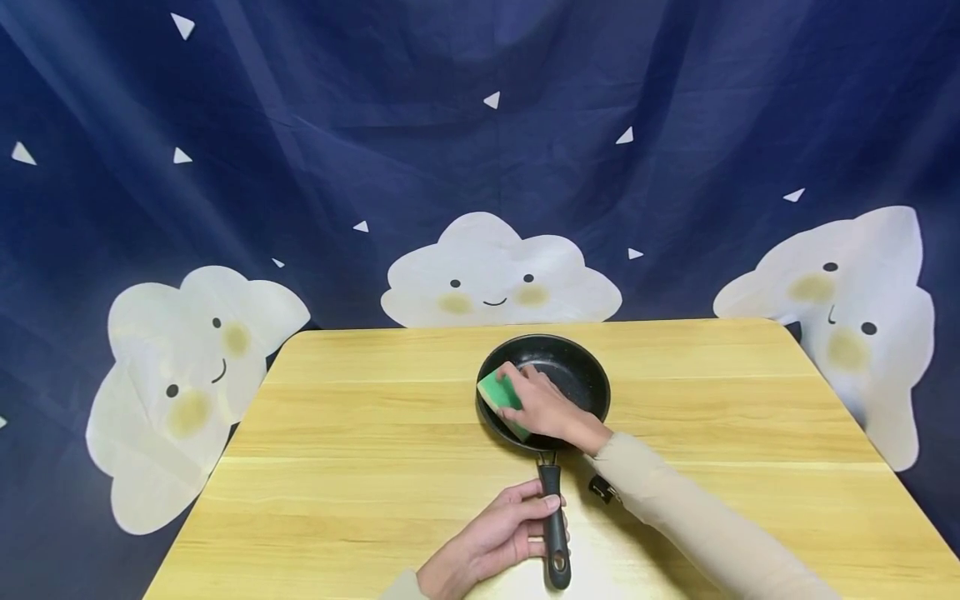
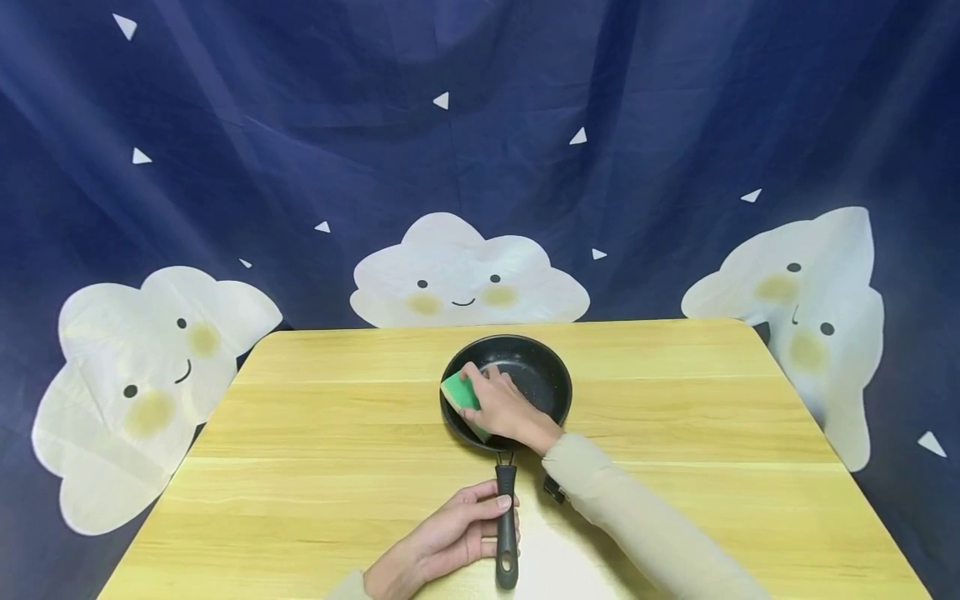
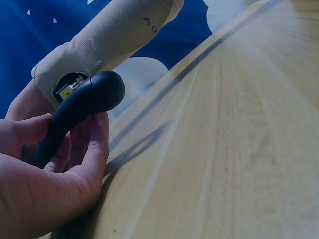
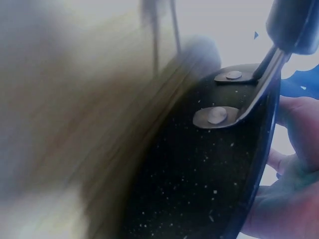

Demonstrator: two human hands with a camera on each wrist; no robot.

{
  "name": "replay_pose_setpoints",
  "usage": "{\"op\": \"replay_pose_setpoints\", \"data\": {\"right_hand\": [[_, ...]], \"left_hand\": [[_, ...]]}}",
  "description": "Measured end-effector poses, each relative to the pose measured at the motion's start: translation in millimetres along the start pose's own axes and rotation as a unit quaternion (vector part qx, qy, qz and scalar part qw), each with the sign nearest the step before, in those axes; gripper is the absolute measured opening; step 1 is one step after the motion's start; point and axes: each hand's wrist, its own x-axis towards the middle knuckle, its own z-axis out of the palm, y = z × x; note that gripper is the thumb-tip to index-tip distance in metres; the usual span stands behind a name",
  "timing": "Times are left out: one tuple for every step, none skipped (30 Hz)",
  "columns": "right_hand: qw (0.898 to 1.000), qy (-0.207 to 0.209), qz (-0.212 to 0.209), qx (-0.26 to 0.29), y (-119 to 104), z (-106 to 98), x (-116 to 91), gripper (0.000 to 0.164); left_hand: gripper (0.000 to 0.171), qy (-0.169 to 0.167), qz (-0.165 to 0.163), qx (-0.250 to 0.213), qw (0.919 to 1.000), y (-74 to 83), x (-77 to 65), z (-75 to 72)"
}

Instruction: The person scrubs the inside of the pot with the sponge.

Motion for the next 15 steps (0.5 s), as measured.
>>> {"op": "replay_pose_setpoints", "data": {"right_hand": [[1.000,0.001,0.000,0.000,0.1,0.2,0.9,0.048],[1.000,0.001,0.000,-0.002,0.0,0.1,1.7,0.048],[1.000,0.002,0.001,-0.004,0.1,0.2,2.7,0.048],[1.000,0.003,0.001,-0.007,0.0,-0.1,3.6,0.048],[1.000,0.005,0.001,-0.008,0.2,-0.1,4.5,0.049],[1.000,0.005,0.002,-0.008,0.3,-0.3,5.5,0.049],[1.000,0.005,0.002,-0.009,0.3,-0.5,6.6,0.049],[1.000,0.004,0.003,-0.011,0.2,-0.8,7.6,0.050],[1.000,0.004,0.003,-0.011,0.2,-1.0,8.7,0.050],[1.000,0.003,0.003,-0.010,0.1,-1.3,9.7,0.050],[1.000,0.003,0.003,-0.011,0.0,-1.6,10.7,0.050],[1.000,0.005,0.002,-0.012,0.0,-1.8,11.7,0.051],[1.000,0.007,0.001,-0.013,0.0,-2.0,12.5,0.050],[1.000,0.009,0.000,-0.014,0.2,-2.0,13.3,0.050],[1.000,0.012,-0.001,-0.017,0.3,-2.0,13.9,0.050]], "left_hand": [[0.034,0.000,0.000,0.000,1.0000,0.0,-0.1,0.0],[0.034,0.000,0.000,0.000,1.0000,0.0,-0.1,-0.1],[0.034,0.001,0.000,-0.001,1.0000,0.0,-0.2,-0.1],[0.034,0.001,0.000,-0.001,1.0000,-0.1,-0.3,-0.2],[0.034,0.001,-0.001,-0.002,1.0000,0.0,-0.3,-0.2],[0.035,0.002,-0.002,-0.002,1.0000,0.0,-0.4,-0.2],[0.035,0.002,-0.004,-0.004,1.0000,0.0,-0.4,-0.3],[0.036,0.002,-0.004,-0.004,1.0000,0.1,-0.5,-0.3],[0.037,0.002,-0.005,-0.005,1.0000,0.2,-0.6,-0.2],[0.037,0.002,-0.005,-0.005,1.0000,0.2,-0.7,-0.2],[0.036,0.002,-0.004,-0.006,1.0000,0.3,-0.7,-0.1],[0.036,0.001,-0.003,-0.005,1.0000,0.3,-0.7,-0.1],[0.035,0.001,-0.001,-0.005,1.0000,0.3,-0.7,-0.1],[0.034,0.001,0.000,-0.004,1.0000,0.2,-0.8,0.1],[0.032,0.001,0.002,-0.004,1.0000,0.1,-0.9,0.2]]}}
